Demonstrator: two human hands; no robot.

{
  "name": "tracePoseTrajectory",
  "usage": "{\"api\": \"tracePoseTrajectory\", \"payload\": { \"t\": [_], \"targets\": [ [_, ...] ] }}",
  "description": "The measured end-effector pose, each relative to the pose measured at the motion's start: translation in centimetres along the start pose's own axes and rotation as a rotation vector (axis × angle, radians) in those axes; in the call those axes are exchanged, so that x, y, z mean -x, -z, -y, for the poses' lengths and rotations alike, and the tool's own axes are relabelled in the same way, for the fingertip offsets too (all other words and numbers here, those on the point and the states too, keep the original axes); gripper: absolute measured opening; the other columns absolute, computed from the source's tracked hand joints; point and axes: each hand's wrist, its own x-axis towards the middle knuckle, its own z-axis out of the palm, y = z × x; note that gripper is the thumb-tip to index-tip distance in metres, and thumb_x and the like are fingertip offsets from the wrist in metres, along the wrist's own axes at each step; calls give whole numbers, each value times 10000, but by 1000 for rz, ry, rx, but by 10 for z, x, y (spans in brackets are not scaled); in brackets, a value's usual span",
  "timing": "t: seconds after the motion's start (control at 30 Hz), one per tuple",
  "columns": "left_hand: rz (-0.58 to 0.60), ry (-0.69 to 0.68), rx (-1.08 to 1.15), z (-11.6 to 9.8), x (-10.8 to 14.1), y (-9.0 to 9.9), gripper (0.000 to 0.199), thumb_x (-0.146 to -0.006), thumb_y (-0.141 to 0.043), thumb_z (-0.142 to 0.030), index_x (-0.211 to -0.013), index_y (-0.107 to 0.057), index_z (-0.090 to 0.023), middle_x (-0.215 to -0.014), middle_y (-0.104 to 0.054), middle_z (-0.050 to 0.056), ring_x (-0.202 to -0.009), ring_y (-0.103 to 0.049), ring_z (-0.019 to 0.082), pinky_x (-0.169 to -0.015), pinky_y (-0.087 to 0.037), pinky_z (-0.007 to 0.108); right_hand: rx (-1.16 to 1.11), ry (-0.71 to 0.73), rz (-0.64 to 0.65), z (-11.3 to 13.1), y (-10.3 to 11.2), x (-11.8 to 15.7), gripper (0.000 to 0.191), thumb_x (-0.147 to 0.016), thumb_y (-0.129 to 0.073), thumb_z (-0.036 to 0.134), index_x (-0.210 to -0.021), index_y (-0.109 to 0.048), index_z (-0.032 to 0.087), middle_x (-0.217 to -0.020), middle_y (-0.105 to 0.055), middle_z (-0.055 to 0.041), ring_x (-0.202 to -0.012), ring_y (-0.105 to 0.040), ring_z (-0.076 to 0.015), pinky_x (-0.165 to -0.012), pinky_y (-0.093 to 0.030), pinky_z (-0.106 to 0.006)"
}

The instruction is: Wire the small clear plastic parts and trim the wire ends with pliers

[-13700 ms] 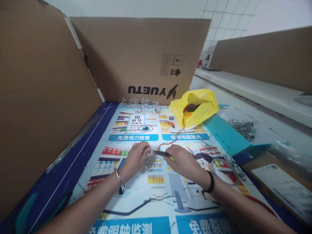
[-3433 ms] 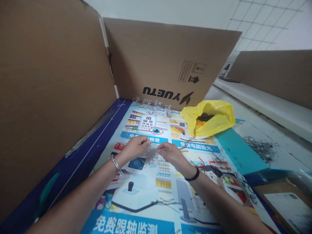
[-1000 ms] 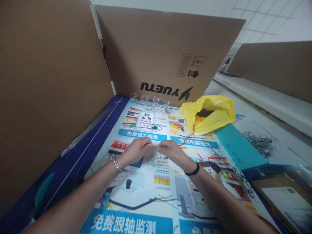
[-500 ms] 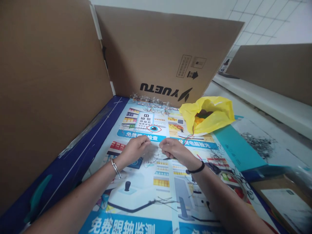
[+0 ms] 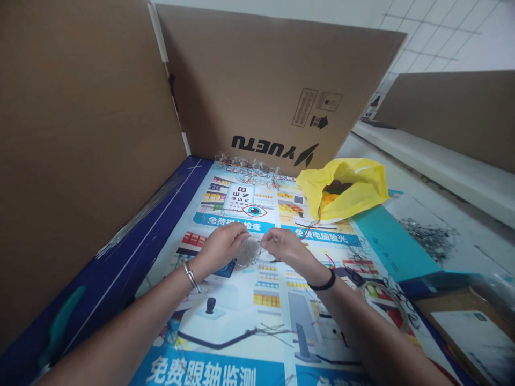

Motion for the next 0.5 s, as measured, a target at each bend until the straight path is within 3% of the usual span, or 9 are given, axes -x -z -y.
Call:
{"api": "tracePoseTrajectory", "payload": {
  "t": [0.5],
  "targets": [
    [-59,18,-97,-1,3,1,189,-872,-391,-248,-841,-566,-184,-858,-622,35,-827,-565,162,-739,-418,264,-77,41,88,1,0,2,169,-741,-541,347,-763,-551,180,-543,-452,52,-459,-406,-67,-432,-330,-186]
  ]
}}
